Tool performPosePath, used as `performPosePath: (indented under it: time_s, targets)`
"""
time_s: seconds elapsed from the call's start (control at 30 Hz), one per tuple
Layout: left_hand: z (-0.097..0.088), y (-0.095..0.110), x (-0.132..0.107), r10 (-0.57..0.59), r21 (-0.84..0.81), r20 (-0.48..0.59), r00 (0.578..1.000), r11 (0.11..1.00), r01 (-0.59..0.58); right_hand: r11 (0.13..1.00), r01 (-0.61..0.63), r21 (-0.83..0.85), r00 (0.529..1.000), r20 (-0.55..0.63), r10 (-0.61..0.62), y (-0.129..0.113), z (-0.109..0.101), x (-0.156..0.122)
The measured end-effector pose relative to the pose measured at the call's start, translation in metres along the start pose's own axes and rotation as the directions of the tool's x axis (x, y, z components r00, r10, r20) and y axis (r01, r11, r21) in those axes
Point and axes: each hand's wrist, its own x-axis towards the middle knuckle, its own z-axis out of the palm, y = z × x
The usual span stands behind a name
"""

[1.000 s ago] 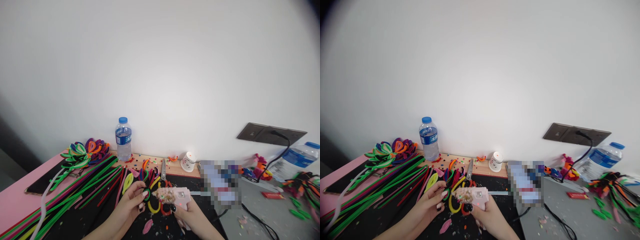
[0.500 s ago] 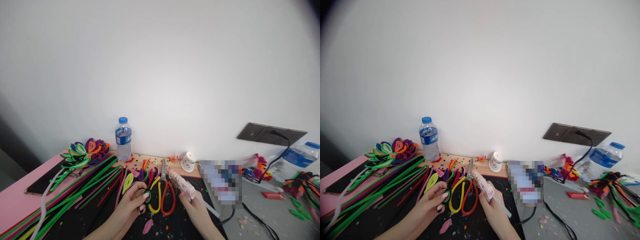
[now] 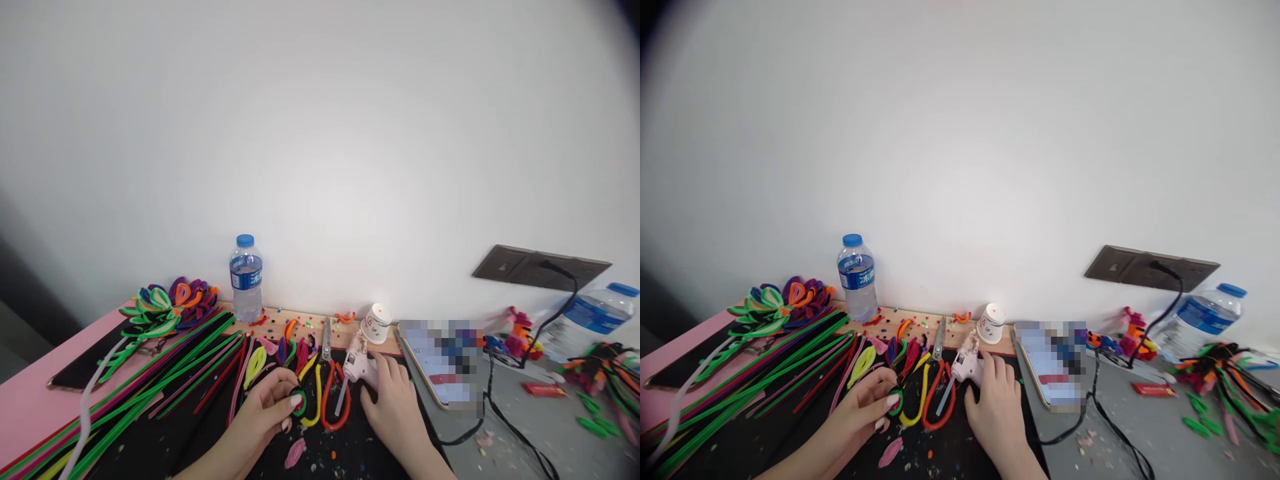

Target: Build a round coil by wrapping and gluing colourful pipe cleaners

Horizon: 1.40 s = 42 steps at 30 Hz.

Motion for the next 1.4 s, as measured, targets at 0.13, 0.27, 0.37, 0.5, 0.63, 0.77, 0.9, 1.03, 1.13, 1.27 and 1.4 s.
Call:
performPosePath:
  time_s: [0.13,0.27,0.37,0.5,0.63,0.77,0.9,1.03,1.13,1.27,1.4]
  targets:
    - [0.001,0.000,-0.002,0.013,0.088,0.034,0.999,0.996,-0.016,0.984,0.124,0.127,0.986,-0.130,-0.107,-0.005,-0.010,-0.003]
    - [0.000,-0.004,0.000,0.032,0.203,0.143,0.989,0.977,-0.061,0.849,0.381,0.367,0.924,-0.109,-0.367,-0.010,-0.015,-0.011]
    - [-0.003,-0.009,-0.001,0.021,0.262,0.218,0.976,0.962,-0.080,0.742,0.467,0.481,0.874,-0.125,-0.469,-0.019,-0.015,-0.019]
    - [-0.004,-0.012,-0.003,-0.007,0.286,0.258,0.966,0.956,-0.069,0.652,0.457,0.605,0.874,-0.172,-0.454,-0.029,-0.017,-0.022]
    - [0.000,-0.008,-0.007,-0.015,0.305,0.257,0.966,0.950,-0.066,0.634,0.354,0.688,0.920,-0.137,-0.366,-0.035,-0.019,-0.021]
    - [0.005,-0.005,-0.008,-0.050,0.304,0.248,0.968,0.952,-0.029,0.632,0.219,0.743,0.958,-0.041,-0.284,-0.038,-0.016,-0.022]
    - [0.001,-0.009,-0.005,-0.037,0.297,0.256,0.966,0.954,-0.042,0.621,0.119,0.774,0.975,0.028,-0.222,-0.040,-0.012,-0.023]
    - [-0.003,-0.013,-0.002,-0.004,0.283,0.263,0.965,0.956,-0.073,0.617,0.086,0.782,0.985,0.026,-0.169,-0.040,-0.011,-0.024]
    - [-0.003,-0.012,-0.002,0.007,0.288,0.245,0.970,0.954,-0.079,0.619,0.070,0.782,0.987,0.035,-0.156,-0.038,-0.009,-0.024]
    - [-0.001,-0.008,-0.001,0.023,0.288,0.206,0.978,0.954,-0.083,0.613,0.130,0.780,0.982,-0.017,-0.186,-0.038,-0.008,-0.023]
    - [0.000,-0.004,0.000,0.039,0.292,0.163,0.986,0.953,-0.086,0.587,0.290,0.756,0.952,-0.162,-0.261,-0.040,-0.009,-0.021]
